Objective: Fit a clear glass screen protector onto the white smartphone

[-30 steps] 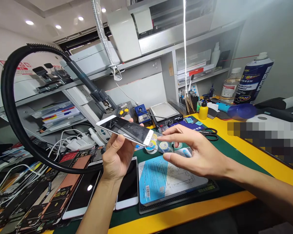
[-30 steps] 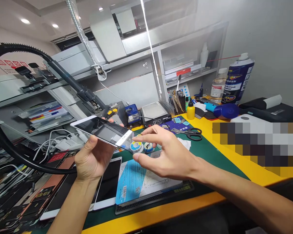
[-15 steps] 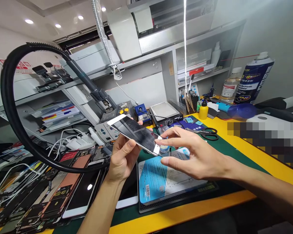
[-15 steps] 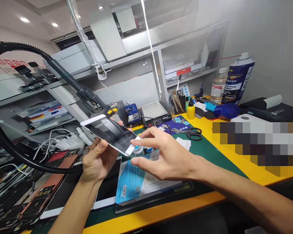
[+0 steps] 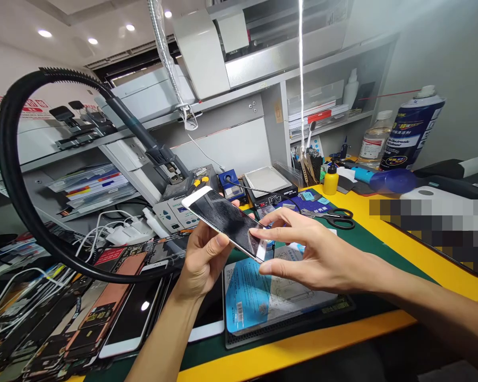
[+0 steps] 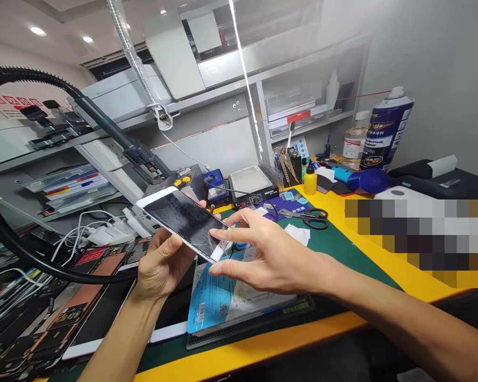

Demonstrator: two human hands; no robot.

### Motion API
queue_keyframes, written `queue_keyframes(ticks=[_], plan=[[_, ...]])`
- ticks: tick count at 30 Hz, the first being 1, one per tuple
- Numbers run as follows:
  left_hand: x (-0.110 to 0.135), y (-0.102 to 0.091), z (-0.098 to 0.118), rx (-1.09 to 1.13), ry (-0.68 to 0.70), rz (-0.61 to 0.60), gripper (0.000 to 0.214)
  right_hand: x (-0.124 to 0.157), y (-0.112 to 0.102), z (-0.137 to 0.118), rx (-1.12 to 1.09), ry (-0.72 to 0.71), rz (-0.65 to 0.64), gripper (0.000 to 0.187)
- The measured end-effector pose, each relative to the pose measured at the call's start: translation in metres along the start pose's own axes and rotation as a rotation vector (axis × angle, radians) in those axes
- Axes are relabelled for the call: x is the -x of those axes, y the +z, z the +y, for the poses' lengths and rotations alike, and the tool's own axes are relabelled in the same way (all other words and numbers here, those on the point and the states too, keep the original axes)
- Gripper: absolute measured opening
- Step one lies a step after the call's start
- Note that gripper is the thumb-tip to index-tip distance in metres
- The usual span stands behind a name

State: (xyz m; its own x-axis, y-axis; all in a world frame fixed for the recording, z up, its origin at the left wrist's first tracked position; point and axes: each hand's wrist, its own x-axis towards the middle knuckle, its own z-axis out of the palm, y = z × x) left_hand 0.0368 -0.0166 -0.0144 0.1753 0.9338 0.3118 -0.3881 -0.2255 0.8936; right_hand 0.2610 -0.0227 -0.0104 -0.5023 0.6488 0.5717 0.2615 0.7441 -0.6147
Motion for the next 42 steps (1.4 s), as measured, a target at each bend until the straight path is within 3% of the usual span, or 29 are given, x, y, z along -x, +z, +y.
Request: queue_keyframes(ticks=[4, 12, 18, 22, 27, 33, 42], plan=[[0.0, -0.002, -0.002, 0.03, -0.028, -0.027, 0.049, 0.0, 0.0, 0.002, 0.003, 0.004, -0.002, 0.05], [0.001, -0.001, -0.005, 0.046, -0.043, -0.05, 0.045, 0.001, 0.003, 0.006, 0.048, -0.036, 0.026, 0.051], [0.002, -0.008, -0.005, 0.084, -0.112, -0.057, 0.05, 0.003, 0.005, 0.008, 0.305, -0.265, 0.092, 0.047], [0.002, -0.014, -0.006, 0.1, -0.174, -0.023, 0.053, 0.005, 0.007, 0.006, 0.39, -0.381, 0.009, 0.052], [0.001, -0.015, -0.009, 0.121, -0.203, -0.029, 0.05, 0.008, 0.011, 0.006, 0.431, -0.374, -0.115, 0.068], [0.003, -0.012, -0.013, 0.105, -0.23, -0.034, 0.054, 0.008, 0.012, 0.007, 0.443, -0.375, -0.09, 0.073], [0.006, -0.009, -0.015, 0.143, -0.277, -0.032, 0.034, 0.006, 0.012, 0.007, 0.478, -0.362, -0.072, 0.074]])
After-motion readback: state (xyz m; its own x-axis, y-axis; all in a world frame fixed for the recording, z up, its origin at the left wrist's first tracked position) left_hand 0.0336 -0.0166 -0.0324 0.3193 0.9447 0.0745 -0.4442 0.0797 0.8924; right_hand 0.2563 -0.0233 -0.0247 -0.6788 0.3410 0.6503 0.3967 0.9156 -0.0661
